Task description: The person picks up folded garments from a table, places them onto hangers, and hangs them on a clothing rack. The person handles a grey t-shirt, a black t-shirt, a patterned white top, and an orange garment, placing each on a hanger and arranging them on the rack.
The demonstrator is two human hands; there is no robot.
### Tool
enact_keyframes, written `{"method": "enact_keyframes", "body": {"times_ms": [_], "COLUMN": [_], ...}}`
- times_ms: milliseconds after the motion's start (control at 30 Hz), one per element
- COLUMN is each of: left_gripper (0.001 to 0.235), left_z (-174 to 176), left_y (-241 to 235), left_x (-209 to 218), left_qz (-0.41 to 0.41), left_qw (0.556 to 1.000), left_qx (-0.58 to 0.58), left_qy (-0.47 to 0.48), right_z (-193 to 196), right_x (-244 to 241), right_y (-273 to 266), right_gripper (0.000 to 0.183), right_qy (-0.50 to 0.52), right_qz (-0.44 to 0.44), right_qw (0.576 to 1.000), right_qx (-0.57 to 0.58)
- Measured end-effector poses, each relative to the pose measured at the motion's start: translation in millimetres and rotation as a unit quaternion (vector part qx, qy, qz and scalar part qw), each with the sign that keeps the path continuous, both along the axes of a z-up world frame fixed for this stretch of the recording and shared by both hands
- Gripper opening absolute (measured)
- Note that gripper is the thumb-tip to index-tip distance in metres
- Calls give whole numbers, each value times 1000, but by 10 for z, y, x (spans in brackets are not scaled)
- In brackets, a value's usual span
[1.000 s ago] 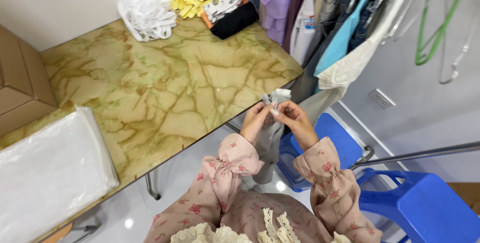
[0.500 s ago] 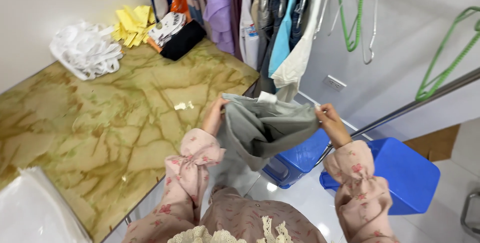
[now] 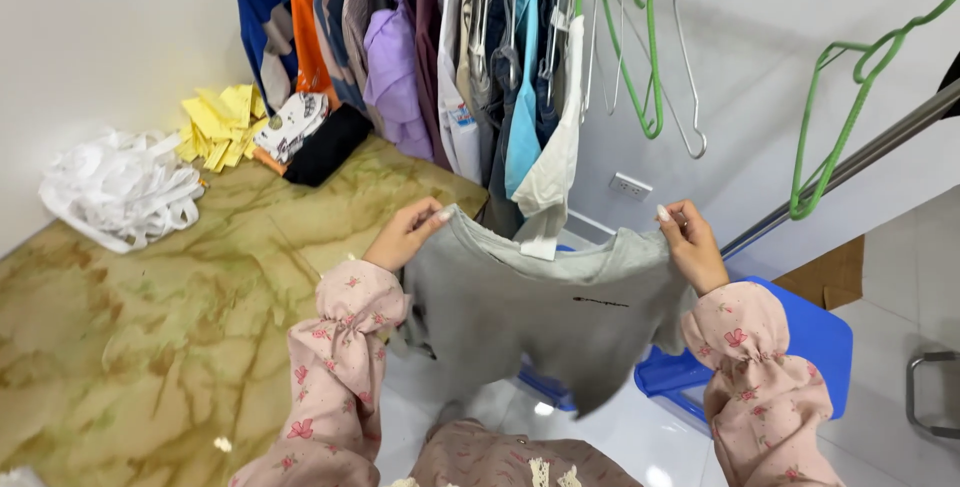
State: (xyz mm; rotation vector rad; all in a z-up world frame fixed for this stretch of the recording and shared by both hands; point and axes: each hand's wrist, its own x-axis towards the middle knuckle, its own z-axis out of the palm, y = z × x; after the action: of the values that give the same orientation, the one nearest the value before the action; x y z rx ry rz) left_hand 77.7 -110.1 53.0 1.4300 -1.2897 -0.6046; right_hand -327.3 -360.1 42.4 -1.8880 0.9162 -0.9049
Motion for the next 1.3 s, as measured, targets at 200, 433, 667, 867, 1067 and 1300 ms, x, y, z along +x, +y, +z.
{"method": "enact_keyframes", "body": {"times_ms": [200,433,667,867,1067,1300], "left_gripper": [10,8,12,15,16,15], "left_z": [498,634,658,602,538,398], "left_y": [-252,-558,-662,-666,-699,-709], "left_x": [149,644,860,996,1115,1266], "left_qz": [16,35,31,21,24,21], "left_qw": [999,996,996,996,995,994], "left_qx": [-48,-74,-60,-38,-41,-41], "left_qy": [17,28,64,80,92,103], "right_z": [383,939,628,411,237,524], "right_x": [546,1276,1845,2149,2367,2412], "right_y": [-166,-340,-1069,-1463,-1630,-1352], "right_gripper": [9,31,48,40,20,45], "right_qy": [22,23,86,71,89,43], "right_qz": [-57,-77,-95,-109,-143,-159], "right_qw": [996,989,983,989,980,971], "right_qx": [-66,-122,-132,-68,-105,-171]}}
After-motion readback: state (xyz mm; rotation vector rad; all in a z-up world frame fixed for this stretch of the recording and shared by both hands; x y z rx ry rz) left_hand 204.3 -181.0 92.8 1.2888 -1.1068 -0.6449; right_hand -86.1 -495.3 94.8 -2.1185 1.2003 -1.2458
